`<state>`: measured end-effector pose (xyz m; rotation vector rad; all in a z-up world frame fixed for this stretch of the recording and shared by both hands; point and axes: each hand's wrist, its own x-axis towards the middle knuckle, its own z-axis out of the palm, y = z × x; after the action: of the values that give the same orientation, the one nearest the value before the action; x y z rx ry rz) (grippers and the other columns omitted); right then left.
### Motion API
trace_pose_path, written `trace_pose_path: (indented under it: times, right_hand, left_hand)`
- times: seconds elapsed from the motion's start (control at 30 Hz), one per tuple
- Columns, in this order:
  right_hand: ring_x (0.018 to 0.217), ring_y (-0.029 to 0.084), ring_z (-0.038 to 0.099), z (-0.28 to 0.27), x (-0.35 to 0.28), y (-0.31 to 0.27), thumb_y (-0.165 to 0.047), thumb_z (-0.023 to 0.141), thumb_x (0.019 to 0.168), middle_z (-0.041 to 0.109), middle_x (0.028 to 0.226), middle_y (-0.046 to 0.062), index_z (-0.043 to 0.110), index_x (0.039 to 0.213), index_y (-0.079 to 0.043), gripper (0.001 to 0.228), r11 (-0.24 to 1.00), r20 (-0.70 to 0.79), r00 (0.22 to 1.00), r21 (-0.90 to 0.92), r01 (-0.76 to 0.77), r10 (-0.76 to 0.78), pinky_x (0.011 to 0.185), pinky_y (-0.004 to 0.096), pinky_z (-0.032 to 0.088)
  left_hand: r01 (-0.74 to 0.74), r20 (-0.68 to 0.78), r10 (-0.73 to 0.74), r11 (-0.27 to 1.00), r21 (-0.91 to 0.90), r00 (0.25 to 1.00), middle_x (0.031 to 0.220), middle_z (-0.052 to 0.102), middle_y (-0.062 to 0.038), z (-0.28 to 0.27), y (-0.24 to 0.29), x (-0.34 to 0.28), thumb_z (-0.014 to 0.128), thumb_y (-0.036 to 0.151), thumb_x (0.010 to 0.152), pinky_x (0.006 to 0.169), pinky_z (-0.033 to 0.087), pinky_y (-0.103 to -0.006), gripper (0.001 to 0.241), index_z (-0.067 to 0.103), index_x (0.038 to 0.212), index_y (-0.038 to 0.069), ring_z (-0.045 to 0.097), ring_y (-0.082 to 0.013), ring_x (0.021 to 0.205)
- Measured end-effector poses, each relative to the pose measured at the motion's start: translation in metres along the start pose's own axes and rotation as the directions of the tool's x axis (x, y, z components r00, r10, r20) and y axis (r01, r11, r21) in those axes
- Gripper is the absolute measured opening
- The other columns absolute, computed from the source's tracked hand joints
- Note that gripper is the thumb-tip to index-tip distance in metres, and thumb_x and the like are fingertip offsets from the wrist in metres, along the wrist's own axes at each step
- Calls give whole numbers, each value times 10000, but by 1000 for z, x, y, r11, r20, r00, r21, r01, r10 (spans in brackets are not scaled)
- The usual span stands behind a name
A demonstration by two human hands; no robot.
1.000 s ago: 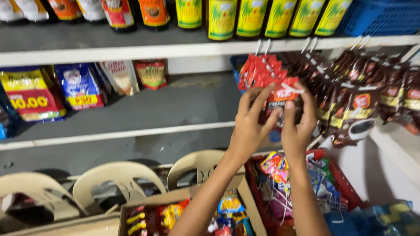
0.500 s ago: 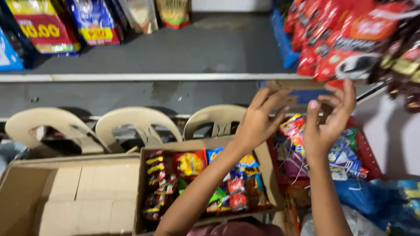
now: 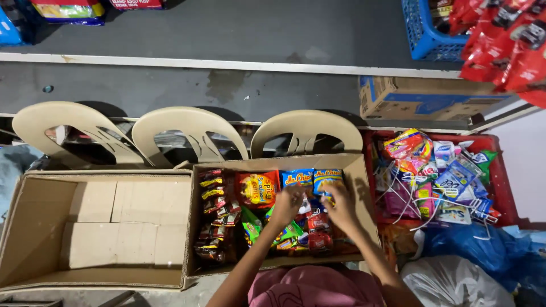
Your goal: Arrange and hang various snack and coffee sachets on display hooks and shelves in a small grocery store.
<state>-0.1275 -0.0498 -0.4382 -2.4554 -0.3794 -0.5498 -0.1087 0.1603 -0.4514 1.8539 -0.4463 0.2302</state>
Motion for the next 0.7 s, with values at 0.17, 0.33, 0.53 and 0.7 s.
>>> trace_pose_path:
  times: [0.17, 0.33, 0.53, 0.7]
  right_hand:
    - [929, 269, 721, 75, -65, 38, -112, 729, 850, 728, 1010, 113, 680, 1112, -80, 268, 902, 346, 892, 211, -376, 291, 829, 393, 560]
    - [935, 321, 713, 121, -88, 59, -132, 689, 881, 742, 988, 138, 676, 1128, -58, 258, 887, 387, 846, 129, -443, 366, 836, 414, 550]
    - [947, 401, 661, 128, -58, 49, -179, 734, 868, 702, 1004, 205, 634, 1114, -7, 316, 909, 327, 863, 25, -416, 386, 820, 465, 525]
    - [962, 381, 668, 114, -37, 27, -246, 749, 898, 714, 993, 157, 639, 1008, -81, 227, 825, 468, 691, -178, -536, 550, 794, 473, 522]
  left_hand:
    - [473, 51, -471, 880, -36, 881, 855, 748, -155, 17, -64, -64, 693, 60, 850, 688, 591, -354, 182, 732, 1025, 24, 753, -212, 747]
    - [579, -27, -579, 815, -10, 815, 830, 752, -156, 30, -95, -91, 718, 87, 836, 695, 584, -346, 194, 733, 1025, 43, 757, -197, 748]
    - [543, -50, -541, 839, 42, 840, 789, 725, -186, 41, -111, -94, 683, 41, 820, 638, 580, -385, 149, 731, 960, 28, 746, -264, 695]
    - [599, 0, -600, 800, 41, 800, 753, 702, -202, 32, -95, -83, 615, 24, 878, 583, 569, -410, 82, 695, 892, 14, 739, -288, 639]
